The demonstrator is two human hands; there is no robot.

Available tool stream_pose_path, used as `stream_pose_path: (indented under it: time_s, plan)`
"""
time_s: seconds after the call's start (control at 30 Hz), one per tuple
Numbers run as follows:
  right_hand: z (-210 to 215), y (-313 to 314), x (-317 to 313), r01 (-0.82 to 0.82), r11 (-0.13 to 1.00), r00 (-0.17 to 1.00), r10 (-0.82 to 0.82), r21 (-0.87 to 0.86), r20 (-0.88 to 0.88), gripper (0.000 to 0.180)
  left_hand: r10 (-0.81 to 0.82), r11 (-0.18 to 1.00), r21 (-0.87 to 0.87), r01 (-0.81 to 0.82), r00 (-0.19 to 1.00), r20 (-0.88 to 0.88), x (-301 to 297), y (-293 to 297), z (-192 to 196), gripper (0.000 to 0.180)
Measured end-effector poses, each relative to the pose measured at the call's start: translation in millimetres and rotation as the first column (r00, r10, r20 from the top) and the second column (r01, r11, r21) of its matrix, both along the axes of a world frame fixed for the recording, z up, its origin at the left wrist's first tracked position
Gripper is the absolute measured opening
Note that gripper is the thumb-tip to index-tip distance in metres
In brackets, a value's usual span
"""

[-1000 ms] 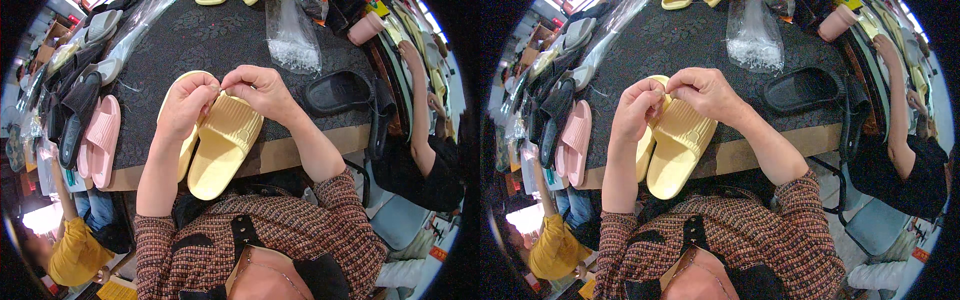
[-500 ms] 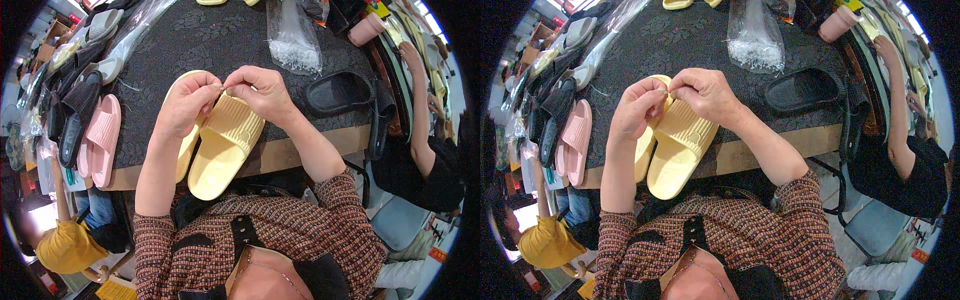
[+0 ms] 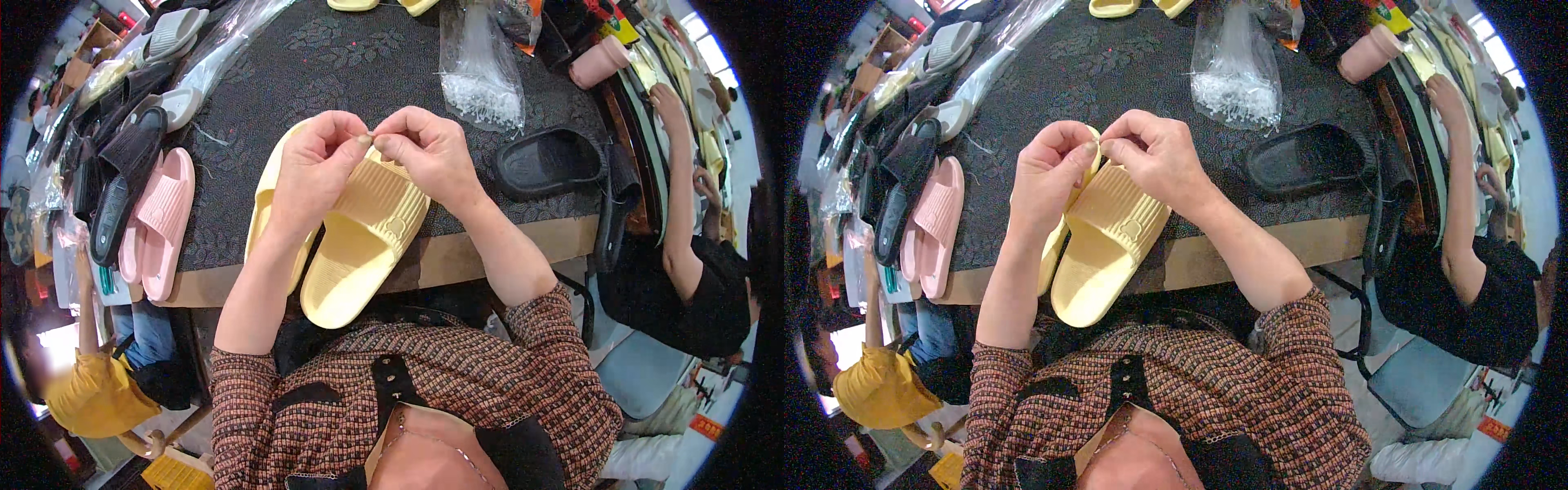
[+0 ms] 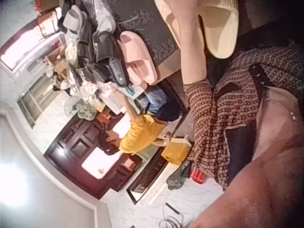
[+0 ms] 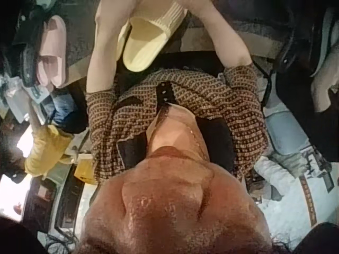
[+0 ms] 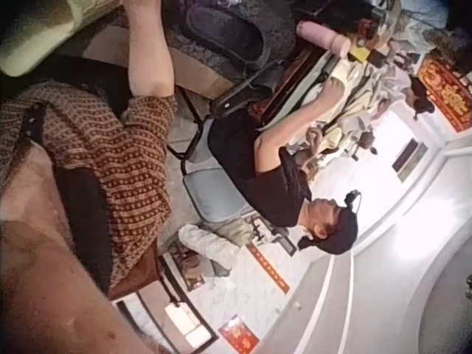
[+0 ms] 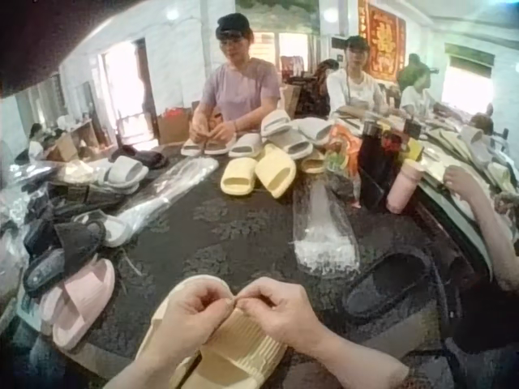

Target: The person pairs slide sandals together by hand, threading and securing plastic tag fasteners through each pair before setting them aside.

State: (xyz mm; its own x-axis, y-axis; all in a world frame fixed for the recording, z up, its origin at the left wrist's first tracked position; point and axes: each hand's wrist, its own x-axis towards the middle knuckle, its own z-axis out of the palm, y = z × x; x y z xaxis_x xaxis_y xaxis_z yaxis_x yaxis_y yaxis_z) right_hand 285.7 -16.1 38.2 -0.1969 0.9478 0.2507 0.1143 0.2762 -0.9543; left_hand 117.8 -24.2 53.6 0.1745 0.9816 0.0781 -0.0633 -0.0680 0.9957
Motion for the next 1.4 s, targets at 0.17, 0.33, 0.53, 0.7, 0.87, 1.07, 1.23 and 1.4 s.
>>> stream_pose_path:
  time_s: [0.17, 0.33, 0.53, 0.7, 0.87, 1.07, 1.23, 1.4]
  plan:
    - [4.6, -2.7, -1.7, -0.011, 0.997, 1.0, 0.01, -0.078, -0.018, 0.005, 0.02, 1.0, 0.014, -0.019, 0.996, -0.082, -1.8, -1.5, 4.2, 0.007]
    - [2.0, -5.4, -1.3, 0.015, 0.999, 0.998, -0.016, 0.035, 0.054, 0.005, -0.117, 0.978, -0.171, 0.115, 0.993, 0.0, -8.4, 5.1, 7.1, 0.008]
    - [5.7, -0.8, -2.4, 0.005, 0.989, 0.986, -0.029, 0.148, 0.162, 0.005, -0.138, 0.981, -0.15, 0.123, 0.985, -0.099, -11.6, 11.7, 7.2, 0.009]
    - [11.0, 2.5, -6.5, 0.037, 0.997, 0.999, -0.035, -0.063, 0.034, 0.01, -0.025, 0.997, -0.075, 0.014, 0.989, -0.146, -6.8, 10.1, 0.3, 0.012]
    - [-1.1, 9.0, -1.6, 0.159, 0.979, 0.969, -0.179, 0.125, 0.168, 0.018, 0.11, 0.957, 0.289, -0.031, 0.958, -0.263, -25.6, -10.2, 10.7, 0.031]
    - [33.9, -13.6, -0.6, 0.112, 0.873, 0.901, -0.29, 0.474, 0.321, 0.027, 0.565, 0.758, 0.587, -0.283, 0.735, -0.376, -118.1, -35.7, 35.0, 0.031]
    - [64.7, -60.2, -25.8, -0.464, 0.883, 0.707, 0.315, 0.078, 0.633, 0.031, 0.802, 0.54, 0.788, -0.295, -0.102, -0.588, -245.5, -55.6, 2.5, 0.05]
    - [59.2, -69.8, -38.5, -0.572, 0.817, 0.51, 0.289, 0.068, 0.81, 0.048, 0.678, 0.585, 0.776, -0.234, -0.385, -0.627, -287.4, -56.4, -12.6, 0.06]
